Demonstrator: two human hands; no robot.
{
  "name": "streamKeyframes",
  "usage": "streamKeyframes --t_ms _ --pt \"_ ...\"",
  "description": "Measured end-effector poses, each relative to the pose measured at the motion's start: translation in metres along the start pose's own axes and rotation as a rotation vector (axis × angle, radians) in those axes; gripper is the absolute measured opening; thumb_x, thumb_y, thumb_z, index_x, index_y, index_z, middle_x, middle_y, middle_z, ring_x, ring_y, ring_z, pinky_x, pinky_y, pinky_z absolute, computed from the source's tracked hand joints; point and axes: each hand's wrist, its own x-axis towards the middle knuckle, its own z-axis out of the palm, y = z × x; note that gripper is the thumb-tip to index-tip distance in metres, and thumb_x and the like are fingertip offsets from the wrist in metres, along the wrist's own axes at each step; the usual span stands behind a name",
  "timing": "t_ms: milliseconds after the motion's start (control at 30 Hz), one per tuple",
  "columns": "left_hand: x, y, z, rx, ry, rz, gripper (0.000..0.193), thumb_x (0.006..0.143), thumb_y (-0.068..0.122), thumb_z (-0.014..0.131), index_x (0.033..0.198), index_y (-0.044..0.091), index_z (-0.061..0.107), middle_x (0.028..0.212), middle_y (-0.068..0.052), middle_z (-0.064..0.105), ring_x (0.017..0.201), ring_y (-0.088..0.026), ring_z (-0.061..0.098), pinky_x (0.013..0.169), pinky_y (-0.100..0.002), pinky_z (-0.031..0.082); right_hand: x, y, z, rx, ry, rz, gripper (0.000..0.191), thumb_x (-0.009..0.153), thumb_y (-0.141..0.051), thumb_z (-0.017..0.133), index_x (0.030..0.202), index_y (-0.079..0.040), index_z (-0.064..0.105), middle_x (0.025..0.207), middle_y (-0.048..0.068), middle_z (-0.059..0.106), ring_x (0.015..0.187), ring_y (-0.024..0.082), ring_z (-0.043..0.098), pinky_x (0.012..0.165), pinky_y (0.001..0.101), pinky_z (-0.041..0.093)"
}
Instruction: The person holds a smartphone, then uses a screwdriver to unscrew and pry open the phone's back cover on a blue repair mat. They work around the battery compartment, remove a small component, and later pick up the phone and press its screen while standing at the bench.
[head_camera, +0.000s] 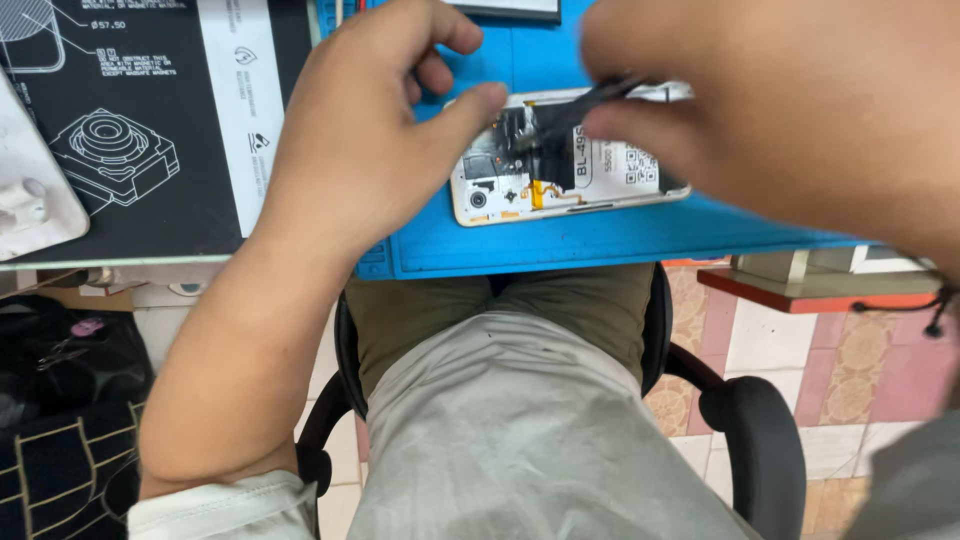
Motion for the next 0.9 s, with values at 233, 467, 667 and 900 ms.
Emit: streamKeyframes --t_ms 233,467,667,900 --pt "-0.028 0.038 -0.018 -0.185 0.012 0.128 0.026 0.089 0.008 0.08 0.114 0.005 0.071 0.103 -0.008 0.07 0.092 -0.023 0.066 0.075 -0.033 0.052 -0.047 0.039 0.022 0.672 0.35 0.071 0.032 0.082 -0.003 0.088 0.104 0.0 0.065 0.097 0.012 0.067 0.082 0.016 0.062 0.069 0.0243 0.048" --pt "-0.031 0.053 -0.014 -0.098 0.053 0.236 0.017 0.096 0.01 0.085 0.11 0.008 0.076 0.1 -0.004 0.071 0.089 -0.021 0.068 0.078 -0.031 0.052 -0.077 0.024 0.057 0.863 0.491 0.198 0.034 0.078 -0.006 0.09 0.102 -0.004 0.066 0.096 0.008 0.067 0.079 0.01 0.06 0.063 0.02 0.041" --pt "-0.03 0.067 -0.016 -0.065 0.067 0.281 0.021 0.084 0.008 0.086 0.101 0.004 0.075 0.092 -0.007 0.07 0.087 -0.025 0.067 0.076 -0.037 0.052 -0.083 0.017 0.061 0.919 0.565 0.158 0.034 0.075 -0.005 0.091 0.099 -0.004 0.067 0.097 0.008 0.065 0.083 0.013 0.064 0.071 0.0223 0.05" --pt "-0.022 0.075 -0.023 -0.073 0.024 0.333 0.02 0.081 0.01 0.088 0.096 0.006 0.076 0.092 -0.007 0.071 0.087 -0.025 0.068 0.075 -0.036 0.054 -0.086 0.018 0.064 1.013 0.61 0.097 0.032 0.075 -0.004 0.09 0.097 -0.003 0.067 0.098 0.008 0.065 0.083 0.014 0.068 0.073 0.0243 0.056"
